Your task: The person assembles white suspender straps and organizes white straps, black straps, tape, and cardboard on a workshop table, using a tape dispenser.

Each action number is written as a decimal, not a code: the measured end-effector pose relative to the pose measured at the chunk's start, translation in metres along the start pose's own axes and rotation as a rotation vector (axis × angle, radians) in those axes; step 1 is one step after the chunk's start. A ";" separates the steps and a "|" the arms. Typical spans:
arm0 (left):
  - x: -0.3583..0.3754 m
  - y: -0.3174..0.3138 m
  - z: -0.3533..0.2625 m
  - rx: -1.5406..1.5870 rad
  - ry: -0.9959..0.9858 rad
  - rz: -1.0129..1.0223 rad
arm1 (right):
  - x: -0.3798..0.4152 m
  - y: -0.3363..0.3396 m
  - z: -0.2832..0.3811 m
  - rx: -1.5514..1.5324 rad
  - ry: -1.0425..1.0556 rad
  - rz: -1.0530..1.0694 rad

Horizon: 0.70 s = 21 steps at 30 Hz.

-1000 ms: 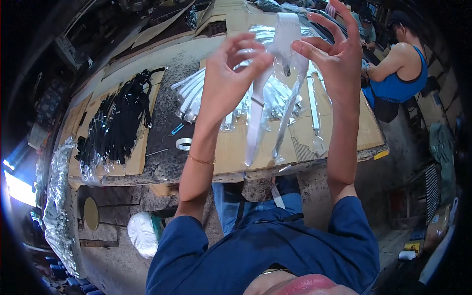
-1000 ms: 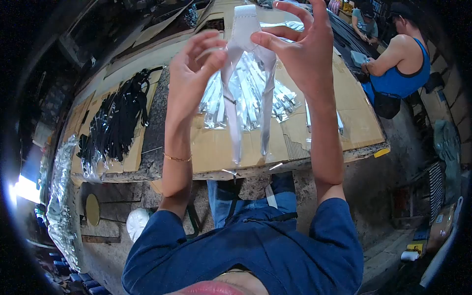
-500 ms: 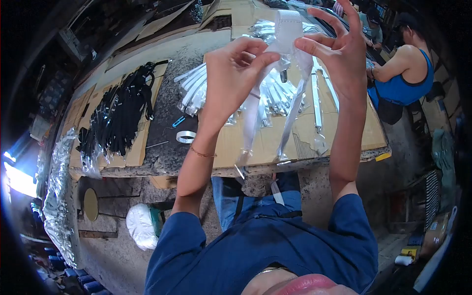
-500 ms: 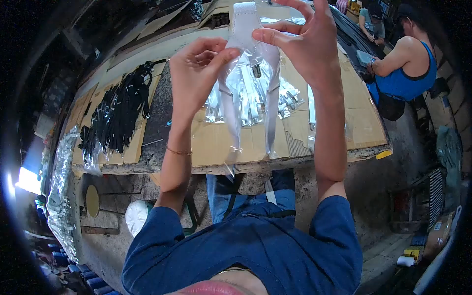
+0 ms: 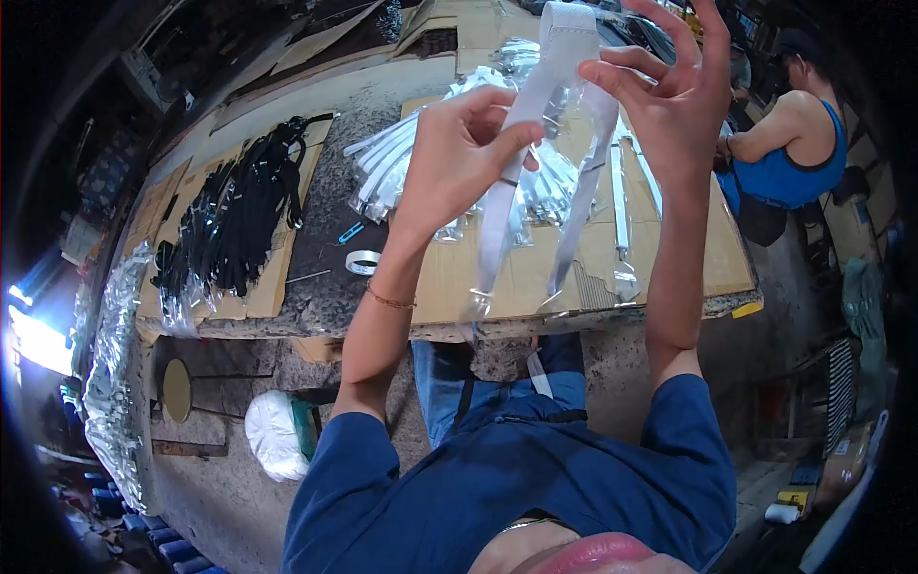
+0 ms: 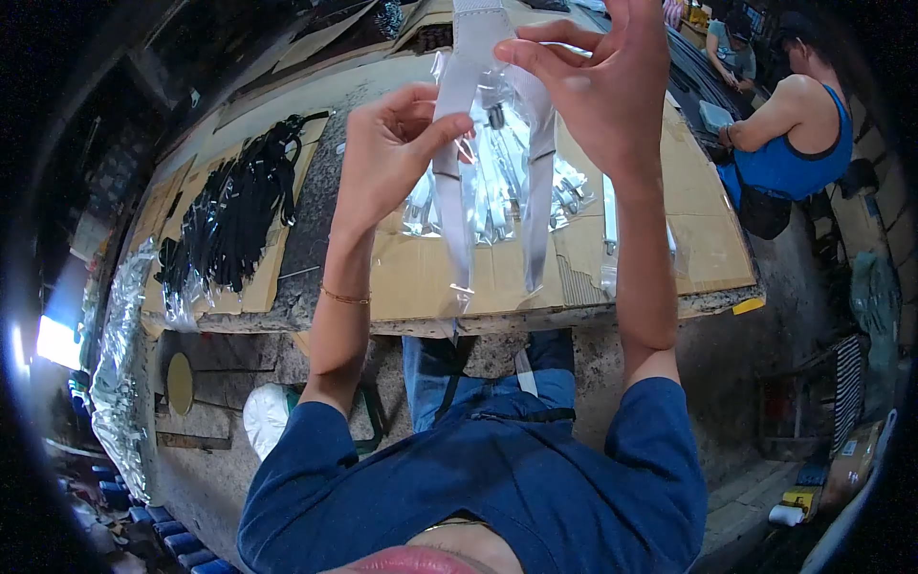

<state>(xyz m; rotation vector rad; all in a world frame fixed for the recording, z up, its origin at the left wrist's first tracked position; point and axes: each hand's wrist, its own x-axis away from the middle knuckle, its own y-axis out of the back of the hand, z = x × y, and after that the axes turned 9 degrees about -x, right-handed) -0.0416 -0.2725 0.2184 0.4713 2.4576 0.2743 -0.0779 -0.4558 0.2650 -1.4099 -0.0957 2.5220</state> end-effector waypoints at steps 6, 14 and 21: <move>-0.014 0.002 0.000 -0.303 -0.244 -0.188 | -0.004 -0.001 -0.009 0.121 0.255 0.052; -0.023 0.020 -0.016 -0.246 -0.177 0.088 | -0.009 0.004 -0.011 0.088 0.240 0.137; -0.028 0.008 -0.022 -0.074 -0.307 -0.189 | -0.012 0.006 -0.010 -0.059 0.032 0.142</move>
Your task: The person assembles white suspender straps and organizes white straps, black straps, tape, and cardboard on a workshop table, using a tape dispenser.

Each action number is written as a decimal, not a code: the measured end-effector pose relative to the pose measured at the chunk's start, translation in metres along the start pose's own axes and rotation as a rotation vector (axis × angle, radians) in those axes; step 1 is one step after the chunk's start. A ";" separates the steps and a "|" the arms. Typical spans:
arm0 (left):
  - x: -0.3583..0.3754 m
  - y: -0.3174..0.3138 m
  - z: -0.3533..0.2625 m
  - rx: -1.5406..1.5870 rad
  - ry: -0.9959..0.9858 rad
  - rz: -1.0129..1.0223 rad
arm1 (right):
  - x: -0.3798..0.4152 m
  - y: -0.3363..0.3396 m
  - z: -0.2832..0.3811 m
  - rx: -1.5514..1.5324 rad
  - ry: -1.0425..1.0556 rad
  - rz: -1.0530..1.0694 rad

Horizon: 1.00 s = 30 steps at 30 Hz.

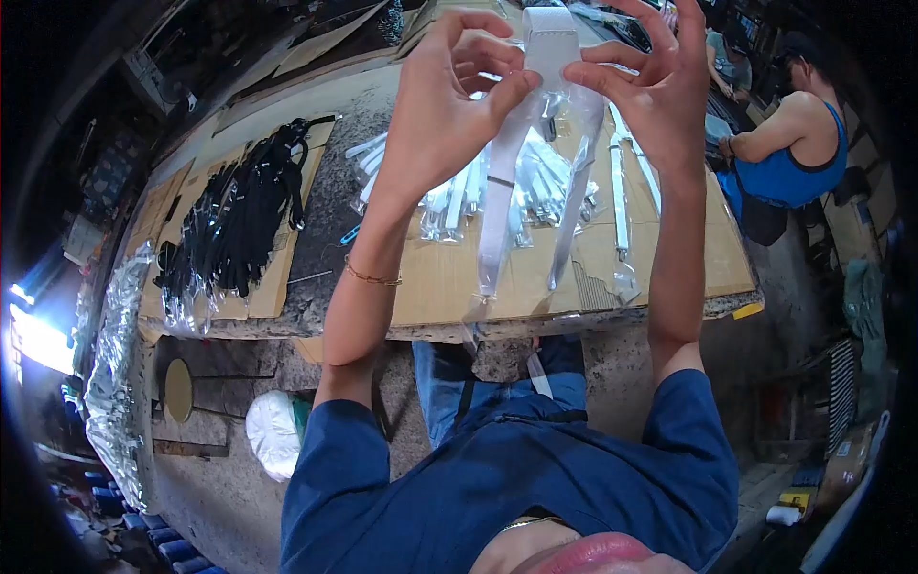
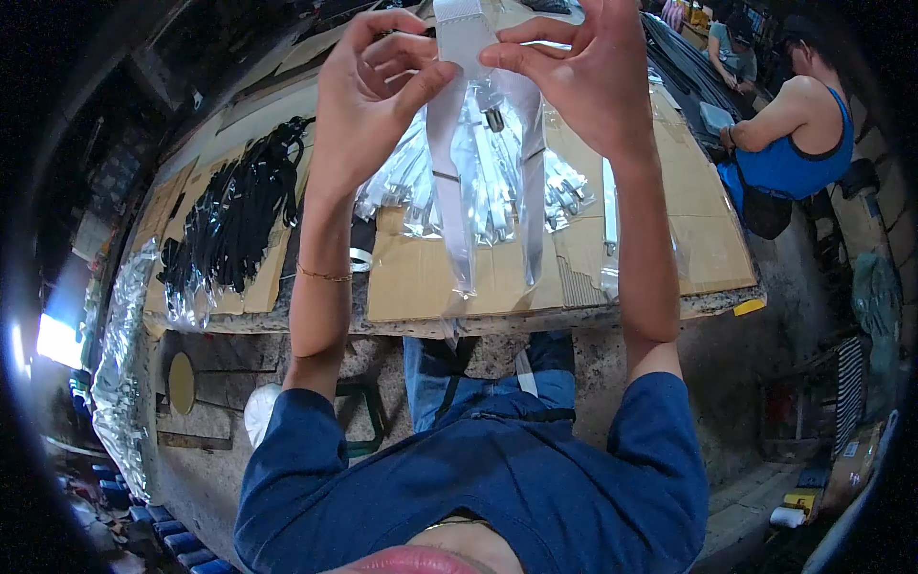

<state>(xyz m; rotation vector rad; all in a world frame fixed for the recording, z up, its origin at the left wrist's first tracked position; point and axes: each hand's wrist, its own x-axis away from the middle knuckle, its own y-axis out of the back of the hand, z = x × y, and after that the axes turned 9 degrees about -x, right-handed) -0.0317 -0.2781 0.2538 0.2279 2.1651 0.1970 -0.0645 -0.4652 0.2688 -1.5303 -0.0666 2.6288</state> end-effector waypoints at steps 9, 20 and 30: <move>-0.048 0.028 -0.025 -0.050 -0.153 0.538 | -0.017 0.014 -0.003 -0.139 -0.065 0.202; -0.059 0.032 -0.042 -0.105 -0.020 0.701 | -0.023 0.017 0.007 -0.080 -0.106 0.234; -0.061 0.027 -0.034 0.010 -0.067 0.486 | -0.006 0.012 0.015 -0.245 -0.256 0.046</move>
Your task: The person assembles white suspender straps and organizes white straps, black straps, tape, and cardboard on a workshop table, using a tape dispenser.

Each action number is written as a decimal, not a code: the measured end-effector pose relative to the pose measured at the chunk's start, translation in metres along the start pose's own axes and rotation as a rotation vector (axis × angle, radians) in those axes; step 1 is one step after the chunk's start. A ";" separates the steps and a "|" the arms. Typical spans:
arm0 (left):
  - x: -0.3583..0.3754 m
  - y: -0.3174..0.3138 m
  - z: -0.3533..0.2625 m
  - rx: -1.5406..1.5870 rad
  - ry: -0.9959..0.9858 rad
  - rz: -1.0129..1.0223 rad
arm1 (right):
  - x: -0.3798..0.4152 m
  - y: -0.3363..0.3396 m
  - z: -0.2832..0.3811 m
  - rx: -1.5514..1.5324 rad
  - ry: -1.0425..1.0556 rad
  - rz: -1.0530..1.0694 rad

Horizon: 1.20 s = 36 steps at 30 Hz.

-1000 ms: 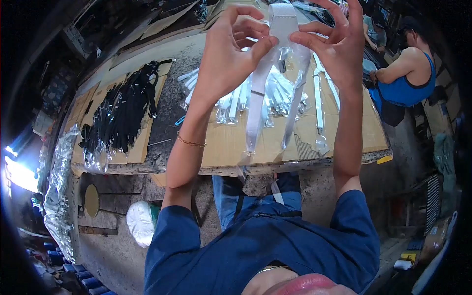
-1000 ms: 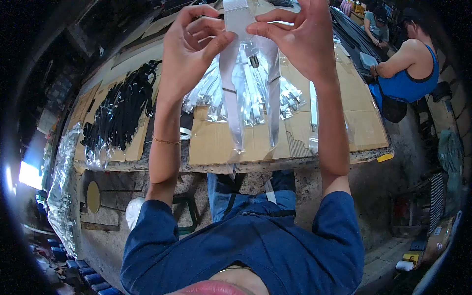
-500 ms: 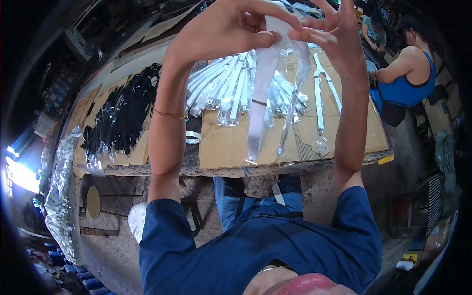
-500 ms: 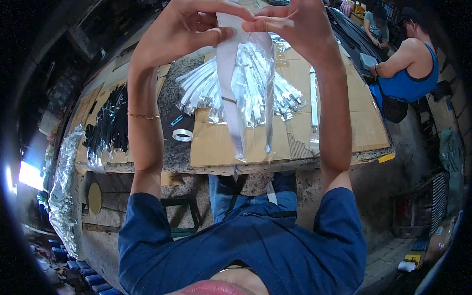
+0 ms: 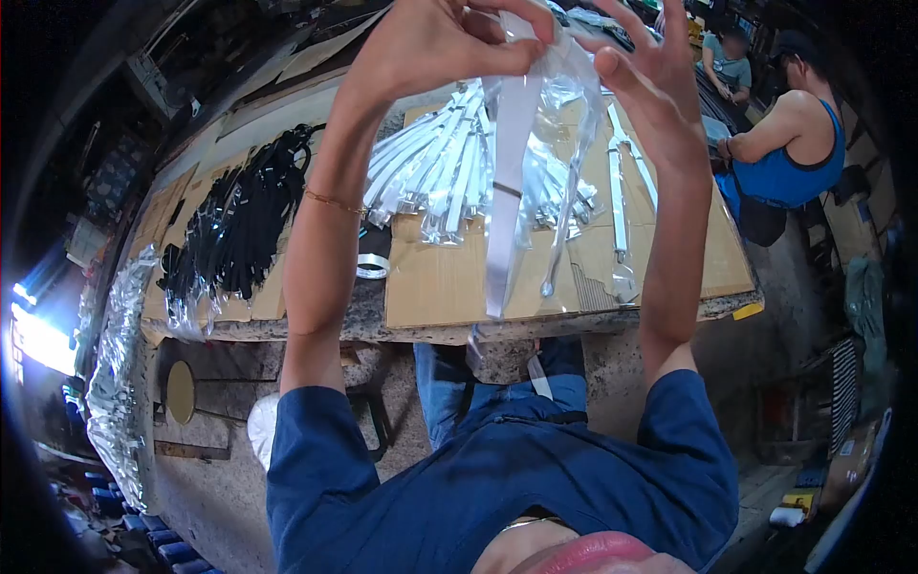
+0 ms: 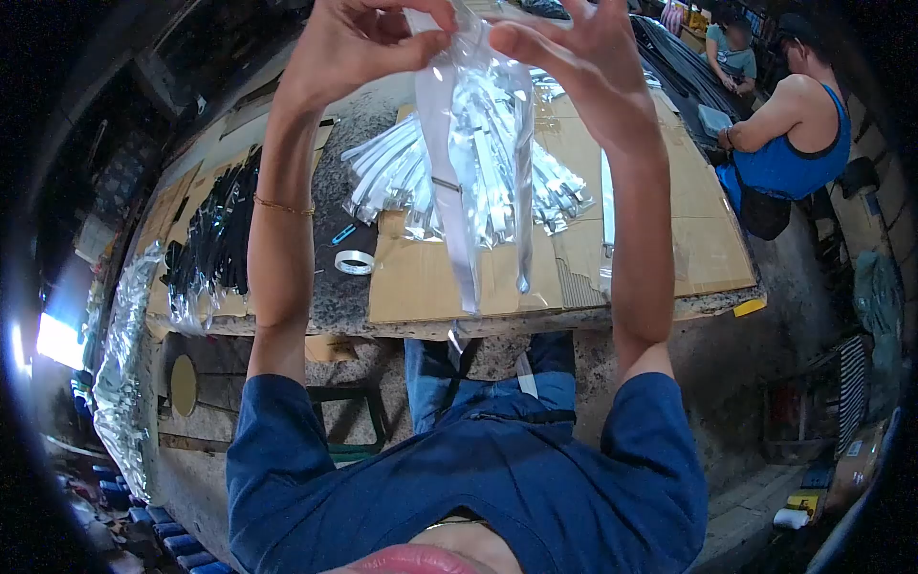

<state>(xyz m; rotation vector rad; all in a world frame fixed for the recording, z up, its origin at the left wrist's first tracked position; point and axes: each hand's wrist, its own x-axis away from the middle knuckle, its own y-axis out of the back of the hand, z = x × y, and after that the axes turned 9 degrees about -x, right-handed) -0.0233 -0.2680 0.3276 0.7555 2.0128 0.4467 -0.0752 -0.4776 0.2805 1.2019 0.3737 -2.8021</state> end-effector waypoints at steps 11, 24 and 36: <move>0.008 0.014 0.011 -0.050 -0.010 0.009 | 0.030 -0.006 -0.023 0.223 0.201 -0.151; 0.013 0.008 0.009 0.003 0.018 0.055 | 0.010 -0.026 -0.026 0.232 0.207 -0.028; 0.012 0.016 -0.002 -0.180 -0.030 0.072 | 0.016 -0.043 -0.015 0.150 0.343 -0.273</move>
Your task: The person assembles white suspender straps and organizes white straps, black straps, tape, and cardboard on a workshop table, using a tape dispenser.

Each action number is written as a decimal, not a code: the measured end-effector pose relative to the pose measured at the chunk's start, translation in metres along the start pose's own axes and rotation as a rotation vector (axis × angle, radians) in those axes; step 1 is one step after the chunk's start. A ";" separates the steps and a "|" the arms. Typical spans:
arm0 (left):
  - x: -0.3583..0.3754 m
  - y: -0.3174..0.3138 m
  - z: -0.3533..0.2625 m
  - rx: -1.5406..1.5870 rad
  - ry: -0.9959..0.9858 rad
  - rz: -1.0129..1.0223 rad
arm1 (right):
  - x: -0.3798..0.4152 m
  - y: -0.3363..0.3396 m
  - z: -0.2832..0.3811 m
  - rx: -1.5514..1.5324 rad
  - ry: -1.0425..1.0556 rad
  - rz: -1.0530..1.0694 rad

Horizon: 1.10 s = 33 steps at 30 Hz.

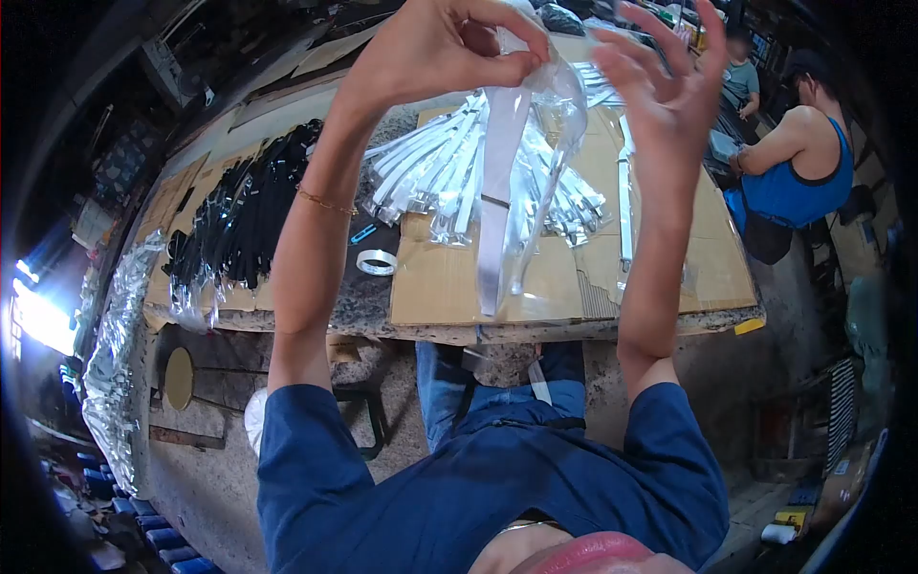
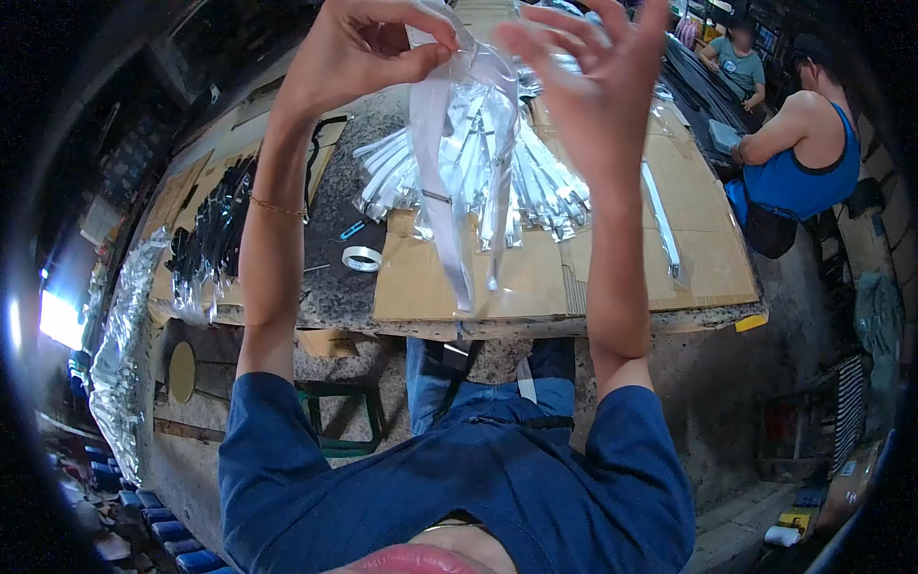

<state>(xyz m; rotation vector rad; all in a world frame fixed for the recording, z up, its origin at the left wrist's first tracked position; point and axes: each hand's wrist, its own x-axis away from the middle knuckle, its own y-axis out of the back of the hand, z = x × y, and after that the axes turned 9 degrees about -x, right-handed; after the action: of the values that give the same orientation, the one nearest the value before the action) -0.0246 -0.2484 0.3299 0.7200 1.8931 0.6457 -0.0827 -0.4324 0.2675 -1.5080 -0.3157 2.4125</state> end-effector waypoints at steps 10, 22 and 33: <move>0.008 -0.015 0.014 0.031 0.034 -0.148 | 0.012 -0.001 0.002 0.031 -0.236 0.117; 0.017 -0.032 0.027 -0.138 0.080 -0.220 | 0.015 -0.017 -0.007 0.450 0.075 0.038; 0.021 -0.031 0.027 -0.186 -0.014 -0.176 | 0.022 -0.011 -0.009 0.649 0.247 0.117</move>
<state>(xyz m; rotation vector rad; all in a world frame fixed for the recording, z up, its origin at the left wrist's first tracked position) -0.0130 -0.2511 0.2852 0.4327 1.8310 0.6909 -0.0829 -0.4144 0.2489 -1.4958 0.5670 2.0654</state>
